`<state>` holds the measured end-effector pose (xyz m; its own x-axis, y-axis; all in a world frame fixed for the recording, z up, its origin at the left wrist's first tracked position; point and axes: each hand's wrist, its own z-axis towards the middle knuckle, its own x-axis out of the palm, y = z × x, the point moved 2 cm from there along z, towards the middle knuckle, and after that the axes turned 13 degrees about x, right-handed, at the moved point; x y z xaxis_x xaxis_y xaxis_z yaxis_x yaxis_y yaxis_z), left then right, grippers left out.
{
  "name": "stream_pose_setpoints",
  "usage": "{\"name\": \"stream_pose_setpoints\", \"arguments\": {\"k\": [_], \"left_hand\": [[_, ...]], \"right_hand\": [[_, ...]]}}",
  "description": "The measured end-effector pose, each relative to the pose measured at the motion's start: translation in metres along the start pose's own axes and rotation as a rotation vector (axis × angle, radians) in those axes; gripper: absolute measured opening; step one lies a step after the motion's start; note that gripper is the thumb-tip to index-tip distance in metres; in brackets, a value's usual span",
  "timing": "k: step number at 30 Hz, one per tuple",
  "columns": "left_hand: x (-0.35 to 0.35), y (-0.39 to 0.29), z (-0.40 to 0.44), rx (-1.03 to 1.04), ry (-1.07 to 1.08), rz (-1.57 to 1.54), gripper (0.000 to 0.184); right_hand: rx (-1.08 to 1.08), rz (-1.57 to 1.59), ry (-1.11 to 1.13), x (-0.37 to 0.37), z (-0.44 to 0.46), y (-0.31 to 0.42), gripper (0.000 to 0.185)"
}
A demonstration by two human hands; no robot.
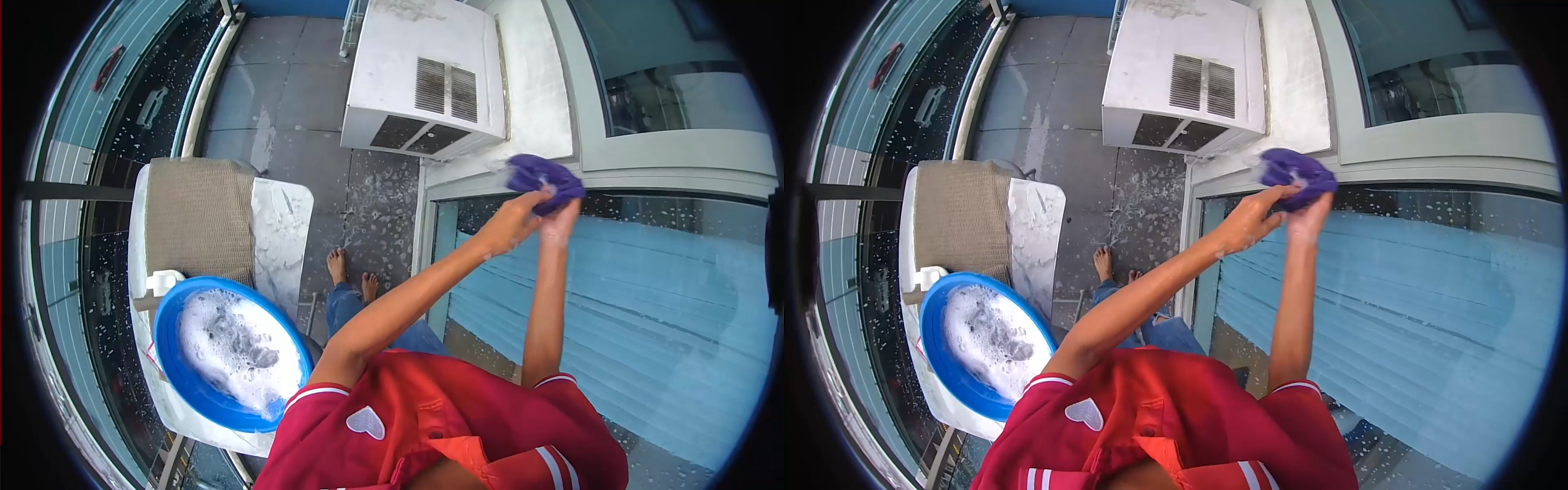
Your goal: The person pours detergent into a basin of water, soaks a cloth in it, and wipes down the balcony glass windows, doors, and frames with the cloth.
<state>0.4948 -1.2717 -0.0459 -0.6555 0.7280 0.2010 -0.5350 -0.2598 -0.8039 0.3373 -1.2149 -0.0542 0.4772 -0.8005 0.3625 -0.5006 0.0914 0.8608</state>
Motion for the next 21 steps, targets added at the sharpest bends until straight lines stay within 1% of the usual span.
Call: {"name": "stream_pose_setpoints", "arguments": {"k": [1,2,3,4,5,6,7,9,11,12,13,14,15,16,17,18,19,20,21], "left_hand": [[-0.006,0.004,-0.003,-0.011,0.007,-0.011,0.030],[-0.013,0.010,-0.010,-0.059,0.034,0.047,0.031],[-0.021,0.018,-0.015,-0.101,0.059,0.107,0.031],[-0.031,0.033,-0.026,-0.188,0.057,0.111,0.031],[-0.042,0.050,-0.040,-0.276,0.060,0.115,0.030],[-0.053,0.062,-0.052,-0.352,0.013,0.067,0.030],[-0.063,0.073,-0.065,-0.429,-0.036,0.019,0.029],[-0.080,0.105,-0.098,-0.562,-0.098,0.067,0.028],[-0.094,0.126,-0.127,-0.677,-0.172,0.080,0.025],[-0.099,0.137,-0.143,-0.746,-0.230,0.030,0.023],[-0.104,0.148,-0.161,-0.743,-0.272,0.029,0.023],[-0.110,0.159,-0.177,-0.813,-0.250,0.101,0.023],[-0.115,0.162,-0.186,-0.875,-0.321,0.039,0.023],[-0.119,0.170,-0.199,-0.848,-0.376,0.013,0.023],[-0.126,0.173,-0.202,-0.844,-0.380,0.043,0.024],[-0.129,0.170,-0.203,-0.843,-0.385,0.071,0.024],[-0.128,0.168,-0.202,-0.846,-0.384,0.054,0.024],[-0.132,0.166,-0.199,-0.875,-0.371,0.037,0.024],[-0.137,0.166,-0.192,-0.895,-0.359,0.022,0.025]], "right_hand": [[-0.231,-0.098,-0.232,0.022,-0.013,0.031,0.036],[-0.460,-0.412,-0.144,0.013,-0.009,0.069,0.029],[-0.585,-0.460,-0.313,0.028,-0.017,0.099,0.025],[-0.975,-0.796,-0.325,0.051,-0.025,0.126,0.028],[-1.054,-1.213,-0.585,0.069,-0.030,0.148,0.036],[-1.095,-1.636,-0.851,0.077,-0.027,0.159,0.046],[-1.085,-1.646,-0.860,0.070,-0.011,0.162,0.046],[-1.308,-2.235,-1.221,0.060,0.029,0.159,0.059],[-1.185,-2.319,-1.183,0.021,0.063,0.108,0.061],[-1.399,-2.369,-0.960,-0.006,0.081,0.073,0.057],[-1.178,-2.627,-0.877,-0.041,0.103,0.031,0.057],[-1.185,-2.523,-0.599,-0.068,0.125,-0.013,0.056],[-1.038,-2.280,-0.358,-0.067,0.137,-0.046,0.048],[-0.876,-1.970,-0.124,-0.064,0.149,-0.079,0.040],[-0.734,-1.686,0.043,-0.061,0.160,-0.113,0.033],[-0.733,-1.823,0.142,-0.100,0.182,-0.149,0.033],[-0.466,-1.930,0.254,-0.104,0.180,-0.157,0.036],[-0.942,-2.535,0.389,-0.112,0.178,-0.155,0.037],[-0.883,-2.504,0.382,-0.103,0.166,-0.137,0.038]]}}
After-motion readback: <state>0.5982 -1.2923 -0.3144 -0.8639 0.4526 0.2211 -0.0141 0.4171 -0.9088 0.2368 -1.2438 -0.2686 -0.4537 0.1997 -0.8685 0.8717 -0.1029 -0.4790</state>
